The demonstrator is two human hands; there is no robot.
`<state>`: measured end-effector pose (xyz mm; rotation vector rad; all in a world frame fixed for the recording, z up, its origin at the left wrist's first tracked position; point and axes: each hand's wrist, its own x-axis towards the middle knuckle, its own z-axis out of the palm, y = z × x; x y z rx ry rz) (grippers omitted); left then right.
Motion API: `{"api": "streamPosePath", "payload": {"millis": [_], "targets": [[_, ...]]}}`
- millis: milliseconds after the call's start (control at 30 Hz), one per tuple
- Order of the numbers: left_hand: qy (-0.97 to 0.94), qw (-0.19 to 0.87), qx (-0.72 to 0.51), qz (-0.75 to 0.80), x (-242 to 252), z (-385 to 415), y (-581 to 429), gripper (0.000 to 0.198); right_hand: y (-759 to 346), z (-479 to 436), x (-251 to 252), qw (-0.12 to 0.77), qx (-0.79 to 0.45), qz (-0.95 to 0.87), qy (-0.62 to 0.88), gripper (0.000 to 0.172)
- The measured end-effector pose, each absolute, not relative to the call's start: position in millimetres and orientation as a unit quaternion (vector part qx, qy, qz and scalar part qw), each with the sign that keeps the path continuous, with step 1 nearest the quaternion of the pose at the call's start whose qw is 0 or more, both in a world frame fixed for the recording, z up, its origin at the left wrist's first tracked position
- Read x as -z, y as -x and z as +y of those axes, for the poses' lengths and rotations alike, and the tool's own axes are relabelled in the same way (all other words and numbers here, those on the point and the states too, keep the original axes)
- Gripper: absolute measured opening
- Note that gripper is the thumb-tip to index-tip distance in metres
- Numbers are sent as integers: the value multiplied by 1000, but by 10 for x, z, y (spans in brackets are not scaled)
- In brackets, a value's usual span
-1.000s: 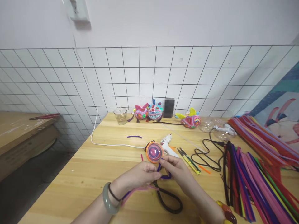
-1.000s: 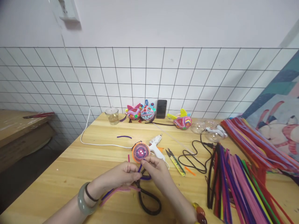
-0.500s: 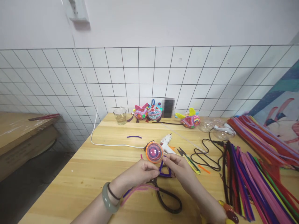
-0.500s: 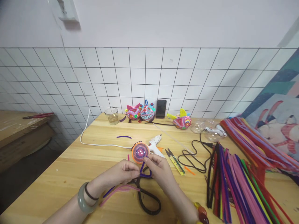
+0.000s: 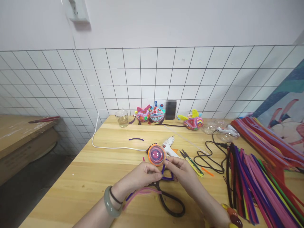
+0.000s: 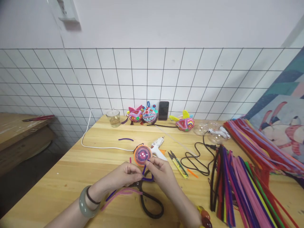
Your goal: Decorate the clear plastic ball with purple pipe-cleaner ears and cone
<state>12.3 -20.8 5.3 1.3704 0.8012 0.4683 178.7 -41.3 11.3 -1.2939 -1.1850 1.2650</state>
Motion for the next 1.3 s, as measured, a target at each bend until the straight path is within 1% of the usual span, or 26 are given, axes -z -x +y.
{"api": "streamPosePath", "payload": {"millis": [167, 400, 500, 600, 767, 1067, 1300], "targets": [[-605, 664, -217, 382, -24, -200, -130, 41, -1783, -411, -109, 472, -526, -475, 524, 39], [-577, 668, -259, 392, 3, -171, -140, 41, -1822, -403, -53, 499, -544, -469, 484, 48], [-570, 660, -271, 407, -43, -175, -158, 43, -1831, -399, -46, 499, -547, -468, 482, 48], [-574, 666, -256, 402, -57, -182, -162, 43, -1820, -397, -52, 491, -547, -466, 493, 45], [-596, 666, -237, 380, -7, -195, -148, 38, -1786, -398, -64, 470, -543, -457, 525, 46], [-592, 673, -255, 364, 32, -195, -139, 33, -1775, -411, -87, 475, -563, -445, 509, 44], [-601, 665, -266, 355, 95, -169, -135, 30, -1764, -408, -105, 471, -571, -445, 505, 46]]}}
